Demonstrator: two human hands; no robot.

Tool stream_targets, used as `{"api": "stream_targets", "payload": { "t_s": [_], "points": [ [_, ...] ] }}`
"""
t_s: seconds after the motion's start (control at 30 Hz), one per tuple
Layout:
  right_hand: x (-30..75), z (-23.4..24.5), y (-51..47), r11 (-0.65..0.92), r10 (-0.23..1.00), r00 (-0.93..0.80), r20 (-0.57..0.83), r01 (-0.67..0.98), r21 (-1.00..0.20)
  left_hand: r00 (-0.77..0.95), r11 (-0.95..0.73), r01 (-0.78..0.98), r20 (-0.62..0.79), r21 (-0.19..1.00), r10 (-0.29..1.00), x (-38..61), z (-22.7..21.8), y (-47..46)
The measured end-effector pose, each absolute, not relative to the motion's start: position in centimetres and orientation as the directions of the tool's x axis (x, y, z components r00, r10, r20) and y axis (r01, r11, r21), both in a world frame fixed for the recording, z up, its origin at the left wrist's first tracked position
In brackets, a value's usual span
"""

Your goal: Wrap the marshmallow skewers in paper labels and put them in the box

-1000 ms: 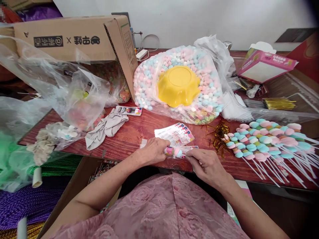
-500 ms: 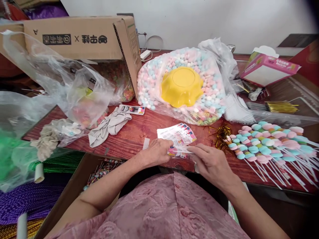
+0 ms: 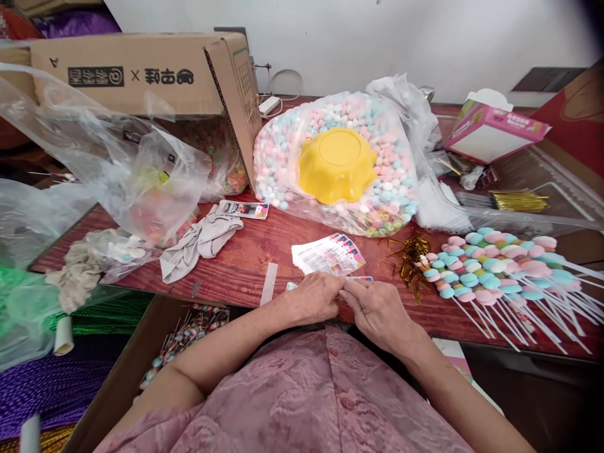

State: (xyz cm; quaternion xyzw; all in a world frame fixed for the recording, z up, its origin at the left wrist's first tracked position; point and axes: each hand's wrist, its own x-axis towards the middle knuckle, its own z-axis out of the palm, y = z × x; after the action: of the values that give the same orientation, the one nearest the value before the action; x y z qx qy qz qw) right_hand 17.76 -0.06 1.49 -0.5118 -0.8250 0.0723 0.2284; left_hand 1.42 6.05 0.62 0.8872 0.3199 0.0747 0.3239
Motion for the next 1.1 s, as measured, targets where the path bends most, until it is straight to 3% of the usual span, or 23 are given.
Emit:
{"api": "stream_targets", "payload": {
  "t_s": [0.1,0.17,0.23,0.37,0.43,0.5,0.6,0.7,0.83,0.97,1.03,1.1],
  "points": [
    [19.2,1.6,1.0,0.414,0.904,-0.388,0.178,0.694,-0.589,0.807,-0.477,0.401,-0.055,0.782,0.588,1.1,1.4,7.1],
    [20.4,2.1,1.4,0.381,0.905,-0.4,0.147,0.606,-0.699,0.807,-0.31,0.298,-0.065,0.903,0.586,0.2,2.4,8.3],
    [21.4,2.6,1.5,0.352,0.91,-0.389,0.142,0.545,-0.761,0.813,-0.121,0.246,-0.137,0.962,0.566,-0.8,3.1,9.4],
    [22.1,3.0,2.1,0.336,0.906,-0.403,0.13,0.499,-0.799,0.862,0.145,0.283,-0.318,0.948,0.395,-1.5,2.9,9.4],
    [21.7,2.5,2.6,0.343,0.915,-0.368,0.164,0.496,-0.798,0.803,0.258,0.276,-0.37,0.926,0.468,-0.9,1.9,8.3],
    [21.0,1.8,3.1,0.307,0.948,-0.214,0.234,0.435,-0.847,0.691,0.327,0.221,-0.385,0.919,0.613,-0.1,0.8,7.1],
    [19.8,0.5,3.1,0.216,0.961,0.128,0.247,0.213,-0.953,0.521,0.348,0.068,-0.33,0.935,0.787,1.0,-0.3,6.0],
    [18.4,-0.6,1.9,0.176,0.964,0.179,0.197,0.128,-0.976,0.4,0.268,-0.004,-0.244,0.963,0.884,1.5,-0.6,5.5],
    [16.5,-1.2,0.2,0.29,0.923,0.162,0.35,0.308,-0.906,0.451,0.056,0.115,-0.102,0.992,0.887,1.9,-0.6,4.2],
    [15.5,-0.9,0.1,0.466,0.778,0.111,0.618,0.556,-0.688,0.527,0.081,0.1,-0.122,0.992,0.841,1.7,-0.1,3.3],
    [15.1,-0.9,0.4,0.493,0.737,0.096,0.669,0.602,-0.629,0.561,0.096,0.093,-0.132,0.991,0.817,1.3,0.3,3.4],
    [14.8,-1.0,0.8,0.482,0.759,0.119,0.64,0.559,-0.675,0.588,0.049,0.137,-0.121,0.989,0.8,0.7,0.7,3.9]
  ]
}}
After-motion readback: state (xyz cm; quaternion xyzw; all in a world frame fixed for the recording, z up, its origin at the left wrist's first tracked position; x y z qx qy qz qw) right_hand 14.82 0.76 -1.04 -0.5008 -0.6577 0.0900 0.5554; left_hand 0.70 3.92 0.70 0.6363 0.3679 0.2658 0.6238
